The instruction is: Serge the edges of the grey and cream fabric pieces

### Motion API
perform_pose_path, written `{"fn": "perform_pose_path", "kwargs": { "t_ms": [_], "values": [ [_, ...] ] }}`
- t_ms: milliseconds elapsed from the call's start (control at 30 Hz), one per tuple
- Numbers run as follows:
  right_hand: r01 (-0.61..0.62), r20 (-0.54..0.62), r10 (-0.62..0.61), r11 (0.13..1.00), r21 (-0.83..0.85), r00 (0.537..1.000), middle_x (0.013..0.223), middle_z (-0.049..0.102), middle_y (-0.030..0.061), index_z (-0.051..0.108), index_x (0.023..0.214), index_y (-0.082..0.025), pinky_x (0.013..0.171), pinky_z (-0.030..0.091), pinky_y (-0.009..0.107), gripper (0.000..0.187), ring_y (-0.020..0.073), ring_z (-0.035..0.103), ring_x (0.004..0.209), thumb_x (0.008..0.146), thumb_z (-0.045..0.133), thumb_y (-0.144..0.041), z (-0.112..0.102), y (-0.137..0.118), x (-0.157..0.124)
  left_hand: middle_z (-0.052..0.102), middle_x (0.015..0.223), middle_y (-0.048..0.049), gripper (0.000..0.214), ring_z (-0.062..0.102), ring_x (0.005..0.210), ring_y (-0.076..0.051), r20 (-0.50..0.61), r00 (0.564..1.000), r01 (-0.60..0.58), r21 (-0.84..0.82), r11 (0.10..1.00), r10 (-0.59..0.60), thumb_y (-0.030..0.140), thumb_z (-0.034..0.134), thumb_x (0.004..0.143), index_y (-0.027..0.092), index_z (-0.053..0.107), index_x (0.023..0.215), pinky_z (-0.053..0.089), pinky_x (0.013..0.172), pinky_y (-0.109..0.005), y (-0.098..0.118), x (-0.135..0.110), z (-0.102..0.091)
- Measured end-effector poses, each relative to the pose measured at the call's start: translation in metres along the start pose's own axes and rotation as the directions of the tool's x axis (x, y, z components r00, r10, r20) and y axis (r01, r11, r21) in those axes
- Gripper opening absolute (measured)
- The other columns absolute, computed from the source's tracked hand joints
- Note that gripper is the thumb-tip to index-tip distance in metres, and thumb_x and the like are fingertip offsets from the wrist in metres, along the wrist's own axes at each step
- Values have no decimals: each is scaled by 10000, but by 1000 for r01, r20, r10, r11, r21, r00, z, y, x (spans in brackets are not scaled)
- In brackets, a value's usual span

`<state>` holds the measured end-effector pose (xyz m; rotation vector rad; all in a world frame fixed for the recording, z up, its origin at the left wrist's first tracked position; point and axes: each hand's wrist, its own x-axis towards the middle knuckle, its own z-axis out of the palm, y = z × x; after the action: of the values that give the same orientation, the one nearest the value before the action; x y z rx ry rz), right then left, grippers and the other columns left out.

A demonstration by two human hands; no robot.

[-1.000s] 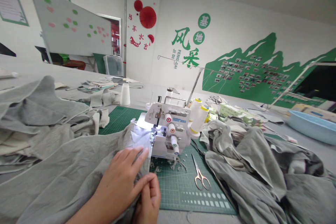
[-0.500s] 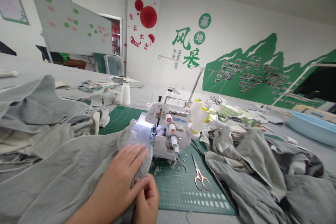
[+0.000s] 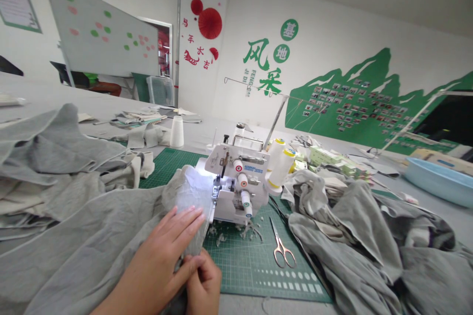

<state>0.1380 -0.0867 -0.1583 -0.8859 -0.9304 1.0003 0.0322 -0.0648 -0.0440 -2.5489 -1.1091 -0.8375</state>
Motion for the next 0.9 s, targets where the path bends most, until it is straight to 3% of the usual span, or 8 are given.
{"fn": "perform_pose_path", "kwargs": {
  "t_ms": [233,400,700,900],
  "values": [
    [4,-67,-6,999,-34,998,630,568,2,675,633,-171,578,422,245,414,154,487,615,882,635,-500,-1,11,-2,541,1464,-80,646,545,1308,-259,-16,1000,10,-26,1000,-10,317,590,908,230,376,1512,394,1141,-451,-1,5,3],
    [30,-48,-33,997,-70,998,603,514,-18,617,623,-168,559,370,237,448,134,404,595,909,584,-512,2,10,-2,527,1475,-92,596,518,1334,-271,22,999,35,-31,999,-35,367,592,923,228,426,1478,362,1158,-487,-4,10,6],
    [27,-38,-31,996,-82,999,599,492,-27,586,623,-177,543,359,240,441,127,372,582,901,588,-520,2,9,-1,500,1496,-98,602,495,1355,-282,31,998,49,-43,998,-47,345,598,916,219,426,1479,348,1164,-508,-4,12,9],
    [26,-30,-29,997,-79,999,633,587,7,677,634,-171,580,412,249,441,154,485,612,879,619,-533,4,5,-1,537,1468,-65,549,496,1358,-267,-32,999,-5,-27,1000,4,337,584,933,221,460,1455,398,1146,-477,-2,1,5]
  ]
}}
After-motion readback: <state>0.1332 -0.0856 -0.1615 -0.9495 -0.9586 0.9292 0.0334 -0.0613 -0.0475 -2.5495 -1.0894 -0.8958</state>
